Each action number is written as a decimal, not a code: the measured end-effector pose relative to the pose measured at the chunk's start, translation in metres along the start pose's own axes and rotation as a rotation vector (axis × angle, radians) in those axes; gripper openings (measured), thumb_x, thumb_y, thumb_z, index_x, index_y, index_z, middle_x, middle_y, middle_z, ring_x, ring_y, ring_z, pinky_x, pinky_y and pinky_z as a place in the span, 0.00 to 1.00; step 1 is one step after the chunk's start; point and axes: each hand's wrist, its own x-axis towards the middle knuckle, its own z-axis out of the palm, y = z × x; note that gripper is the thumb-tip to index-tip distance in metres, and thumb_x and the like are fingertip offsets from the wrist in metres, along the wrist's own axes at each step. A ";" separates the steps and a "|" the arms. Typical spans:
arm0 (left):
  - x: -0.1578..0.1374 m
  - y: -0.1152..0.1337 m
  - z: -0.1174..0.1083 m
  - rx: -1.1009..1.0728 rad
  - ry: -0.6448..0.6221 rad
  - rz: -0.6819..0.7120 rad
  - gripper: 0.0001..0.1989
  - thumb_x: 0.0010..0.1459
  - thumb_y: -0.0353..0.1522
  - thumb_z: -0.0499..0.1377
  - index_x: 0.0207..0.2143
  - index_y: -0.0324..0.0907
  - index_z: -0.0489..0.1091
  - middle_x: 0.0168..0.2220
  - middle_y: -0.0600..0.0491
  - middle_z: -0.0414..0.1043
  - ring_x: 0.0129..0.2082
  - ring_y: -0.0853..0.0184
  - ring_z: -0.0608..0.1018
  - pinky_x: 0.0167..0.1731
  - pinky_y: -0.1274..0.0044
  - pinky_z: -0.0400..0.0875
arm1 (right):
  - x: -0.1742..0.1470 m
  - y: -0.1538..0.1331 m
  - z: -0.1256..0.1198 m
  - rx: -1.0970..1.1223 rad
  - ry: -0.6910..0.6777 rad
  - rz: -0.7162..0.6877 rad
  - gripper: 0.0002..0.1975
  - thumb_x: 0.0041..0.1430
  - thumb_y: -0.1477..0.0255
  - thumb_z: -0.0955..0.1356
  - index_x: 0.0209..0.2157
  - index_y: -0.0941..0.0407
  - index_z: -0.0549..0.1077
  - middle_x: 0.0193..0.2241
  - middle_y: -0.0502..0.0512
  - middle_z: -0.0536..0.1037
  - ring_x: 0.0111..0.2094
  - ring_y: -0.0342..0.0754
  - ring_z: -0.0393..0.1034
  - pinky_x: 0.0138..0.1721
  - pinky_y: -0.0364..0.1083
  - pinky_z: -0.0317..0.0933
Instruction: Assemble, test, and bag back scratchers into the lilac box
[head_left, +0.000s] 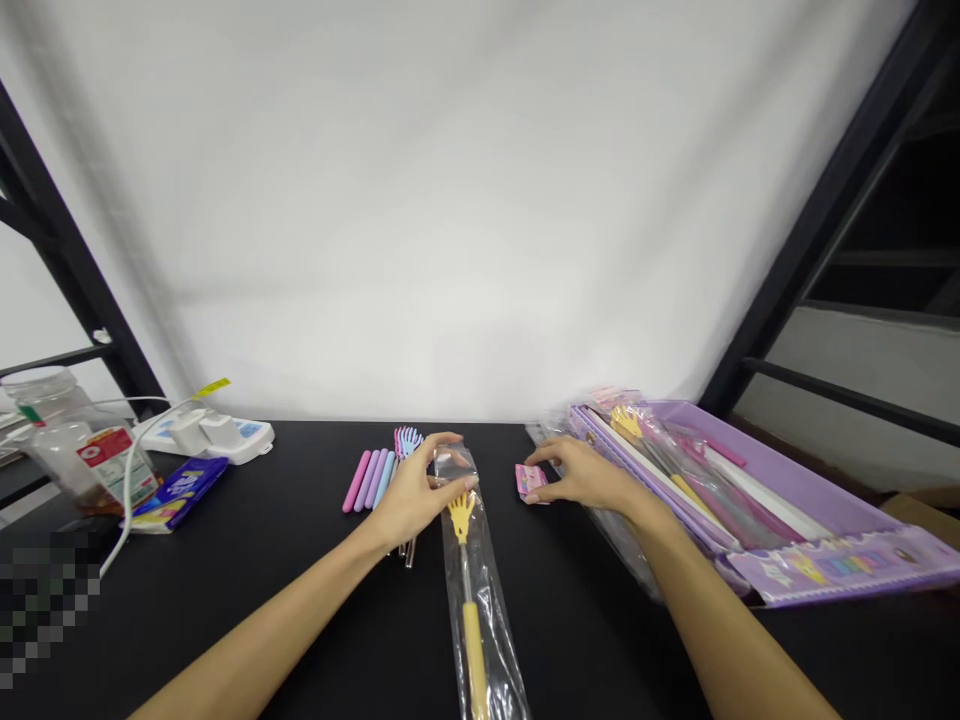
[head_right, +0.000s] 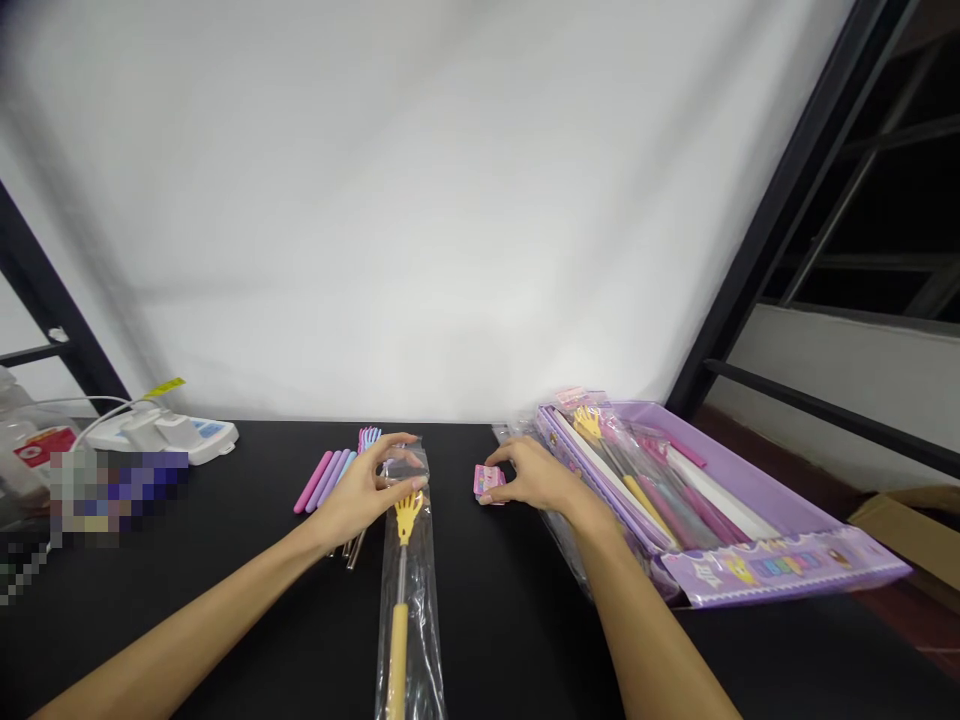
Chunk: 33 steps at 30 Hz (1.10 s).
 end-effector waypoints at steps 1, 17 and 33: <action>0.000 0.000 0.000 0.003 -0.002 -0.007 0.28 0.54 0.40 0.66 0.55 0.46 0.63 0.51 0.48 0.70 0.28 0.73 0.77 0.31 0.76 0.73 | 0.000 -0.001 -0.001 -0.002 -0.002 0.005 0.27 0.44 0.54 0.76 0.43 0.55 0.81 0.43 0.58 0.80 0.46 0.59 0.70 0.46 0.49 0.61; -0.001 -0.001 0.002 0.032 -0.036 0.001 0.29 0.55 0.37 0.65 0.57 0.47 0.61 0.49 0.50 0.71 0.25 0.75 0.75 0.28 0.79 0.71 | -0.002 -0.009 -0.001 0.488 0.092 0.072 0.27 0.46 0.68 0.75 0.50 0.55 0.73 0.25 0.48 0.75 0.28 0.49 0.74 0.31 0.46 0.66; -0.010 0.009 0.005 -0.075 -0.239 0.104 0.40 0.60 0.33 0.62 0.67 0.59 0.44 0.57 0.43 0.64 0.31 0.72 0.79 0.35 0.74 0.73 | 0.010 -0.071 0.025 0.873 0.331 -0.101 0.15 0.52 0.58 0.73 0.32 0.55 0.73 0.49 0.59 0.76 0.45 0.52 0.74 0.46 0.50 0.69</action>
